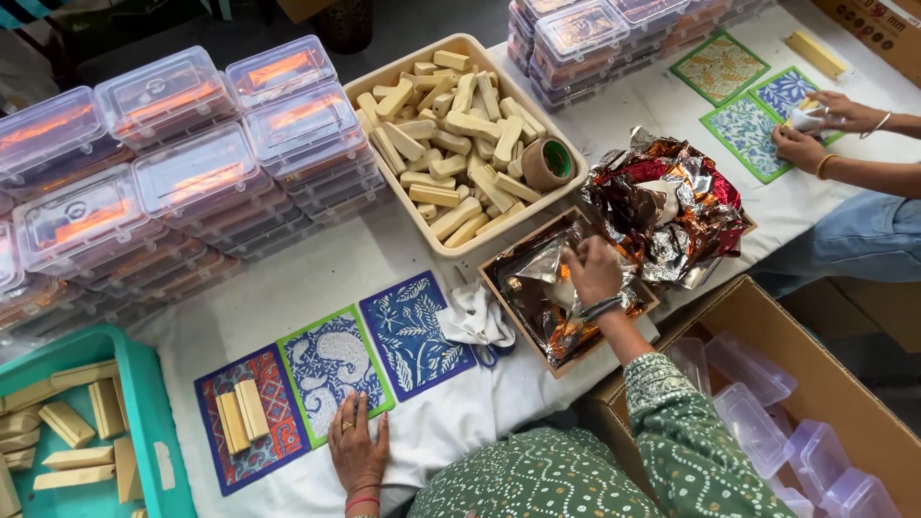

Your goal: The person wipes small wooden blocks with a white cloth and then wraps them in shiny foil sheets. They pick up blocks from a green tray, wipe them, and place them on a patterned mat before wrapping them in foil.

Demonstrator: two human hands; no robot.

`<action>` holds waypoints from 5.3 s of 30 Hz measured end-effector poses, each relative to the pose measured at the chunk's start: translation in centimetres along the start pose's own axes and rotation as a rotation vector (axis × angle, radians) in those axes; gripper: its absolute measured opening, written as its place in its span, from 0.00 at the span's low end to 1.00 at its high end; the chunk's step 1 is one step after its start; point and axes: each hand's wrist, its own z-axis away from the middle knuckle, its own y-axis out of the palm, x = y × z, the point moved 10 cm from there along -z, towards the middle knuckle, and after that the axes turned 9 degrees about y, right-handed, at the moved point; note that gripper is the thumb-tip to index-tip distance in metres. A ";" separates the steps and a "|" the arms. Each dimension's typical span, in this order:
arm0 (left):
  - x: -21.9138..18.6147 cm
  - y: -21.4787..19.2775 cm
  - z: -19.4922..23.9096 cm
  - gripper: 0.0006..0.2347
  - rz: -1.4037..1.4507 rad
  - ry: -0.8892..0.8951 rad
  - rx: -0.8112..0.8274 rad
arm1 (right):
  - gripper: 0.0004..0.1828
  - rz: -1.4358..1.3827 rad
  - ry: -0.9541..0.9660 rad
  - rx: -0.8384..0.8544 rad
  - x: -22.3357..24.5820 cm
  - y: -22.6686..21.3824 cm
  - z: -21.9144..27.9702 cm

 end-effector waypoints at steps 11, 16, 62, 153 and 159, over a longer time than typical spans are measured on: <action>0.1 0.3 0.1 0.23 0.000 -0.014 0.001 | 0.36 0.022 -0.790 -0.073 8.1 2.1 8.6; 0.2 0.3 0.1 0.23 0.002 -0.010 -0.006 | 0.20 0.131 -0.227 0.276 5.9 3.3 9.1; -30.0 -2.9 -20.1 0.25 0.888 0.411 0.091 | 0.08 -0.234 -0.739 0.139 8.9 -2.1 3.9; -6.8 -6.8 -9.3 0.03 2.139 -0.261 -0.299 | 0.23 -0.062 -0.462 0.086 7.7 2.3 8.6; -6.1 -9.0 -8.0 0.08 1.880 -0.356 -0.103 | 0.30 -0.723 -0.217 0.693 15.2 6.9 16.7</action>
